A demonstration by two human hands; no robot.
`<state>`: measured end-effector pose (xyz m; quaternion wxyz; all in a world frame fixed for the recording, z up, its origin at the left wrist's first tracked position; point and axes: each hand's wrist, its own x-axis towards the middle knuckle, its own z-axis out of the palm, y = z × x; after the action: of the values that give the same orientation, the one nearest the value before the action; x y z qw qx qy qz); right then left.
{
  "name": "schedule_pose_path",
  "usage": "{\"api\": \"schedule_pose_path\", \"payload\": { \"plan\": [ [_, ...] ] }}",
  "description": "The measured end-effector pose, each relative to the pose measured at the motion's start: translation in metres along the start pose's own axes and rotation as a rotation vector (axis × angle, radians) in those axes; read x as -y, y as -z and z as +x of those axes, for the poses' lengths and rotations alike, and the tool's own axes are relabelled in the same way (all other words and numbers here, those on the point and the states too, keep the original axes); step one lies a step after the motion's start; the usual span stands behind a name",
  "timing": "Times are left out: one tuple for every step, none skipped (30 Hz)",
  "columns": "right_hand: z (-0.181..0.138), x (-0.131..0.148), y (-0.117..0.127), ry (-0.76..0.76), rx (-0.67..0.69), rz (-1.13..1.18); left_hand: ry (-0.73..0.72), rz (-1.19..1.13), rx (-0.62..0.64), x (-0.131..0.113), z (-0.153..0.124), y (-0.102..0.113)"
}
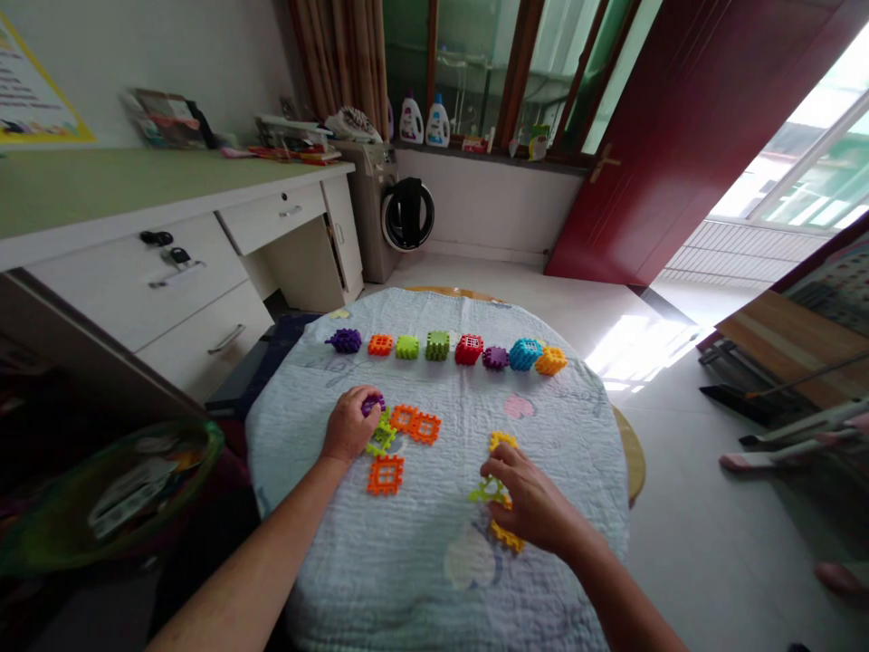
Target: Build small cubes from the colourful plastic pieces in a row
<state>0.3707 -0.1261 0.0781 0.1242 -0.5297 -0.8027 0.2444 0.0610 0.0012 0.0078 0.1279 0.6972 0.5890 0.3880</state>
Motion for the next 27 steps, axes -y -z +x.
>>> {"api": "schedule_pose_path", "payload": {
  "plan": [
    [0.011,0.001,-0.001,0.021,-0.027,-0.001,0.003,-0.001,-0.001,0.000,0.000,0.000],
    [0.022,0.002,-0.002,0.035,-0.057,-0.002,0.006,0.000,-0.001,-0.001,0.000,0.000],
    [0.033,0.003,-0.004,0.042,-0.085,-0.002,0.010,0.000,-0.002,-0.001,0.000,0.000],
    [0.044,0.002,-0.005,0.049,-0.117,0.006,0.014,0.001,0.000,-0.001,0.000,0.001],
    [0.052,0.000,-0.005,0.054,-0.156,0.019,0.018,0.002,0.001,-0.001,0.000,0.001],
    [0.058,-0.004,-0.005,0.055,-0.199,0.032,0.021,0.003,0.001,-0.001,0.000,0.001],
    [0.062,-0.009,-0.003,0.049,-0.244,0.039,0.021,0.002,0.002,-0.001,0.000,0.001],
    [0.063,-0.015,-0.001,0.035,-0.284,0.035,0.021,0.000,0.003,-0.001,0.000,0.001],
    [0.061,-0.022,0.001,0.014,-0.309,0.019,0.019,-0.002,0.004,-0.001,0.000,0.001],
    [0.057,-0.029,0.003,-0.016,-0.316,-0.007,0.018,-0.005,0.004,-0.001,0.000,0.001],
    [0.052,-0.035,0.005,-0.048,-0.301,-0.038,0.016,-0.009,0.003,-0.001,0.000,0.001],
    [0.046,-0.041,0.006,-0.081,-0.269,-0.067,0.015,-0.012,0.003,-0.001,0.000,0.001],
    [0.041,-0.046,0.005,-0.109,-0.228,-0.089,0.013,-0.014,0.003,-0.001,0.001,0.001],
    [0.037,-0.049,0.004,-0.131,-0.188,-0.102,0.011,-0.015,0.003,-0.001,0.001,0.001],
    [0.034,-0.052,0.001,-0.150,-0.158,-0.108,0.008,-0.015,0.004,-0.001,0.001,0.001],
    [0.033,-0.053,-0.001,-0.165,-0.141,-0.107,0.007,-0.013,0.005,-0.002,0.001,0.001],
    [0.033,-0.053,-0.003,-0.179,-0.137,-0.102,0.006,-0.011,0.006,-0.002,0.001,0.001],
    [0.033,-0.053,-0.005,-0.193,-0.141,-0.094,0.008,-0.007,0.005,-0.002,0.001,0.001],
    [0.033,-0.053,-0.006,-0.205,-0.151,-0.084,0.010,-0.003,0.005,-0.003,0.001,0.001],
    [0.033,-0.051,-0.005,-0.214,-0.162,-0.072,0.011,0.000,0.004,-0.003,0.000,0.001],
    [0.032,-0.049,-0.004,-0.213,-0.171,-0.056,0.011,0.003,0.003,-0.003,0.000,0.001],
    [0.029,-0.047,-0.001,-0.207,-0.178,-0.038,0.011,0.006,0.002,-0.003,0.000,0.001],
    [0.025,-0.044,0.001,-0.198,-0.181,-0.018,0.009,0.007,0.002,-0.003,0.000,0.001],
    [0.019,-0.040,0.004,-0.190,-0.176,0.000,0.007,0.009,0.004,-0.002,0.000,0.001],
    [0.013,-0.036,0.006,-0.181,-0.164,0.013,0.004,0.010,0.007,-0.002,0.000,0.001],
    [0.005,-0.031,0.007,-0.172,-0.143,0.020,0.002,0.012,0.010,-0.002,0.001,0.001],
    [-0.002,-0.027,0.008,-0.166,-0.119,0.021,0.001,0.013,0.013,-0.001,0.001,0.001]
  ]
}}
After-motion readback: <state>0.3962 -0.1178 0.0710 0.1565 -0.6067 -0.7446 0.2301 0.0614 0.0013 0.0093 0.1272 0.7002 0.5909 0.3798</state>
